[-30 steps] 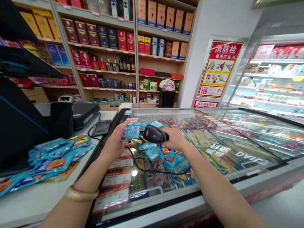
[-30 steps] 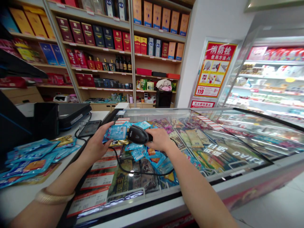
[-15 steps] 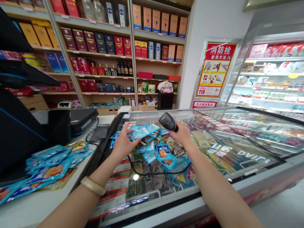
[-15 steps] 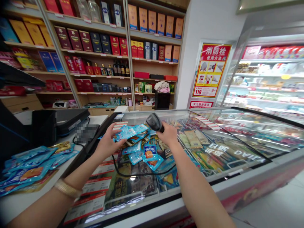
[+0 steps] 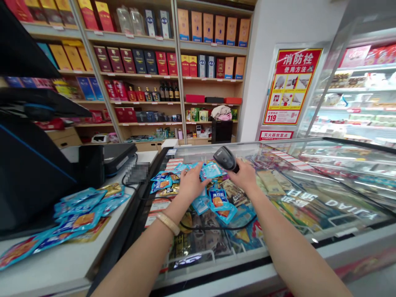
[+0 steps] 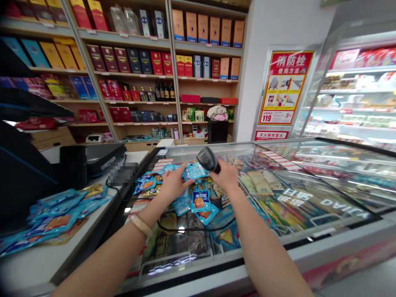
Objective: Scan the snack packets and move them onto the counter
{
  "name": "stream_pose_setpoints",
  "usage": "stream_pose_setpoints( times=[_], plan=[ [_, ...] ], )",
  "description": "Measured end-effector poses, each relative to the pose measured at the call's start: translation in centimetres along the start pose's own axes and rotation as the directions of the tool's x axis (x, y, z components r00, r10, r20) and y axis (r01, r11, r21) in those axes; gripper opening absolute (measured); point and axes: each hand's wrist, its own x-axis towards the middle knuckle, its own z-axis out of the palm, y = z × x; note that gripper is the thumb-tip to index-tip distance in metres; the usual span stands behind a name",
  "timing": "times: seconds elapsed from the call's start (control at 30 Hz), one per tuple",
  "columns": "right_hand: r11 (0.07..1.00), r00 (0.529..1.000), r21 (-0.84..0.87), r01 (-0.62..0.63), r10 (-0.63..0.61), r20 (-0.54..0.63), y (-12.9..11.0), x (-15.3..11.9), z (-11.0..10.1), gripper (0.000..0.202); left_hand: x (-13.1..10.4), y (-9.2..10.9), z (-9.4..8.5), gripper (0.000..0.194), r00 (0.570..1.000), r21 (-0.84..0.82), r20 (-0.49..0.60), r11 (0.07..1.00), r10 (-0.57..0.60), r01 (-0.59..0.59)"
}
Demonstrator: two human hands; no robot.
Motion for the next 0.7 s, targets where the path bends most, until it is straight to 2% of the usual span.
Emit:
stream_pose_setpoints(
  times=[0.1, 0.2, 0.3, 0.4, 0.47, 0.53, 0.63, 0.7],
  plan=[
    [1.0, 1.0, -0.012, 0.018, -0.018, -0.01, 0.1, -0.2, 0.2, 0.022, -0.7, 0.0, -0.1, 0.069, 0.999, -0.005, -0.024, 1.0, 0.021, -0.021],
    [0.999, 0.999, -0.026, 0.035, -0.035, 0.0, 0.1, -0.3, 0.3, 0.021, -1.8, -1.0, -1.3, 0.068, 0.998, 0.003, -0.048, 0.999, 0.032, -0.032],
    [0.999, 0.999, -0.039, 0.038, -0.037, 0.01, 0.1, -0.4, 0.4, 0.023, -3.4, -3.7, -3.6, 0.062, 0.994, 0.023, -0.099, 0.999, 0.036, -0.034],
    [0.998, 0.999, -0.028, 0.05, -0.05, 0.022, 0.0, -0.5, 0.6, 0.028, -5.5, -8.1, -6.9, 0.053, 0.985, 0.071, -0.174, 0.997, -0.001, 0.013],
    [0.998, 0.998, -0.014, 0.062, -0.062, 0.031, -0.3, -0.6, 0.7, 0.03, -7.0, -11.6, -9.6, 0.052, 0.972, 0.125, -0.228, 0.988, -0.061, 0.092],
    [0.997, 0.996, -0.007, 0.079, -0.078, 0.041, -0.6, -0.7, 0.8, 0.03, -8.4, -15.0, -12.4, 0.051, 0.947, 0.18, -0.273, 0.958, -0.168, 0.222],
    [0.994, 0.993, -0.001, 0.111, -0.11, 0.048, -1.2, -0.9, 0.9, 0.032, -10.2, -19.0, -16.2, 0.057, 0.86, 0.266, -0.295, 0.829, -0.416, 0.492],
    [0.991, 0.99, 0.011, 0.131, -0.132, 0.05, -1.6, -1.0, 0.9, 0.032, -11.1, -20.7, -17.9, 0.065, 0.804, 0.32, -0.246, 0.738, -0.541, 0.594]
  ],
)
